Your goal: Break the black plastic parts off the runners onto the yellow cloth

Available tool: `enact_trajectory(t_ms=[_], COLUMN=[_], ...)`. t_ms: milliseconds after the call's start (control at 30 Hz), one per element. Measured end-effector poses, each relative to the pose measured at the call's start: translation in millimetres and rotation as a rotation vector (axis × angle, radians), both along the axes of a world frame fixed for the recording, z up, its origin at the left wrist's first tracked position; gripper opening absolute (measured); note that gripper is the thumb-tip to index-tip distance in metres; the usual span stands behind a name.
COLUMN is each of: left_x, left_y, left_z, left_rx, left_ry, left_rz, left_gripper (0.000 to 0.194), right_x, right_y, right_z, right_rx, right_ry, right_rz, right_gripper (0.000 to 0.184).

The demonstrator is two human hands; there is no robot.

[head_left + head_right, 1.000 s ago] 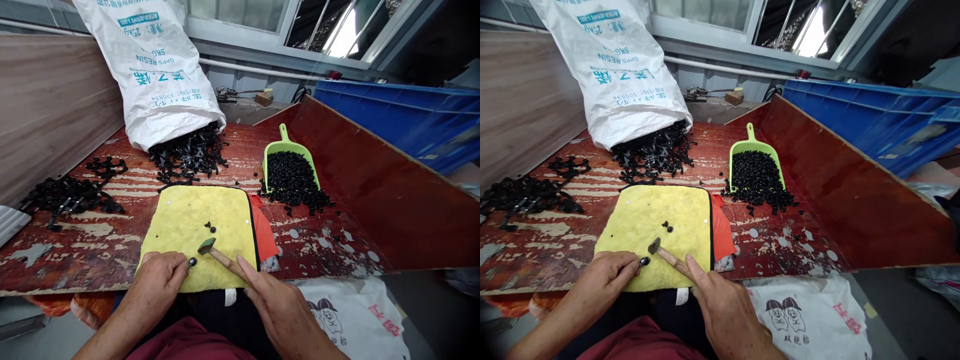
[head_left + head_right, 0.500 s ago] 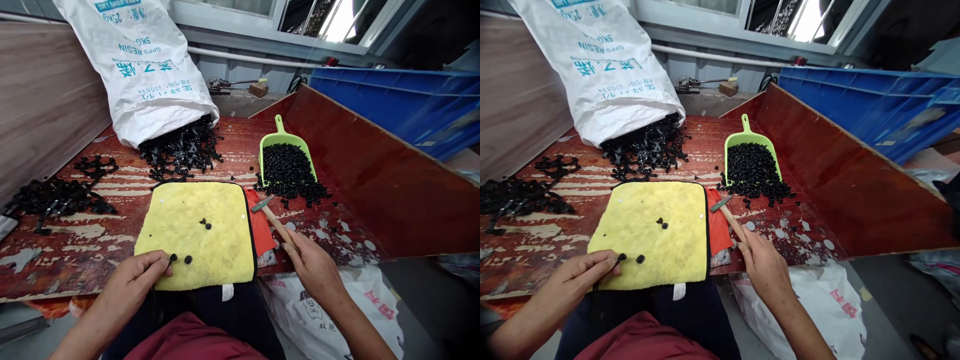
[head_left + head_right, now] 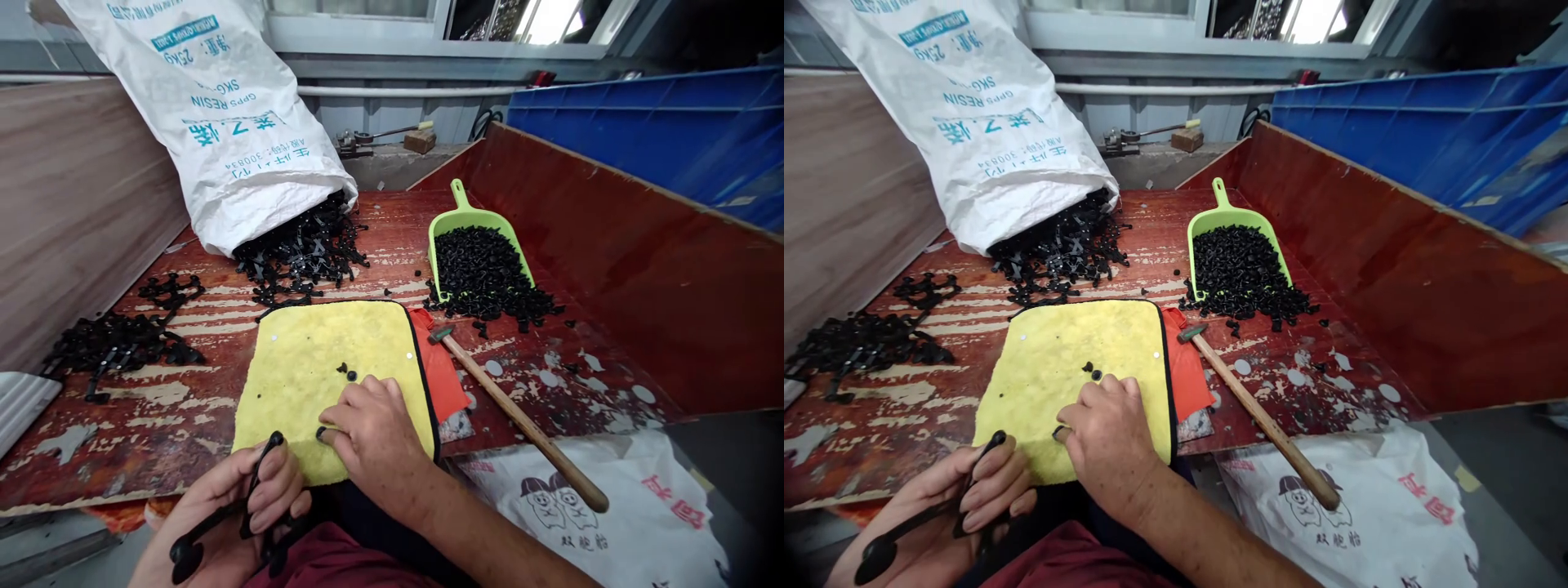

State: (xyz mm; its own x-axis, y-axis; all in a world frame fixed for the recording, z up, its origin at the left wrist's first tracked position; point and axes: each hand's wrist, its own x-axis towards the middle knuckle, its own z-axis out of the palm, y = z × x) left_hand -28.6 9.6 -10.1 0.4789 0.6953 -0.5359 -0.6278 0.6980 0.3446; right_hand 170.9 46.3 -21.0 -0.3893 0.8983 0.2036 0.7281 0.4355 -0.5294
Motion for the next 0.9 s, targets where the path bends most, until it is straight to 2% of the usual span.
enact_trajectory(t_ms=[100, 200, 300, 400, 533, 633, 900], left_x=[-3, -4, -7, -14, -22, -21, -4], left_y=[-3, -5, -6, -6, -5, -5, -2], left_z=[0.1, 2.9, 3.1, -3.2, -15.2, -17.1, -7.6], left_rx=[-0.031, -0.008, 0.111, 0.348, 0.617, 0.698, 0.861], left_ry=[-0.061, 0.08, 0.496, 0.953, 1.294, 1.432, 1.578], left_rz=[0.058, 0.035, -0.008, -0.079, -0.21, -0.259, -0.313], left_gripper=[0.03, 0.029, 0.033, 0.04, 0.039, 0.037, 0.037], right_x=[-7, -10, -14, -22, -29, -30, -27], right_y=[5, 4, -1, -6, -11, -12, -12], right_z=[-5.5, -6.2, -4.9, -6.2, -12.0, -15.1, -16.8], right_rx=[0.001, 0.022, 0.058, 0.074, 0.022, 0.006, 0.001], right_ry=[0.001, -0.004, 0.01, 0.035, 0.051, 0.064, 0.084], right_rz=[0.032, 0.039, 0.057, 0.088, 0.072, 0.051, 0.065], right_gripper=[0.009, 0.011, 0.013, 0.012, 0.009, 0.008, 0.002])
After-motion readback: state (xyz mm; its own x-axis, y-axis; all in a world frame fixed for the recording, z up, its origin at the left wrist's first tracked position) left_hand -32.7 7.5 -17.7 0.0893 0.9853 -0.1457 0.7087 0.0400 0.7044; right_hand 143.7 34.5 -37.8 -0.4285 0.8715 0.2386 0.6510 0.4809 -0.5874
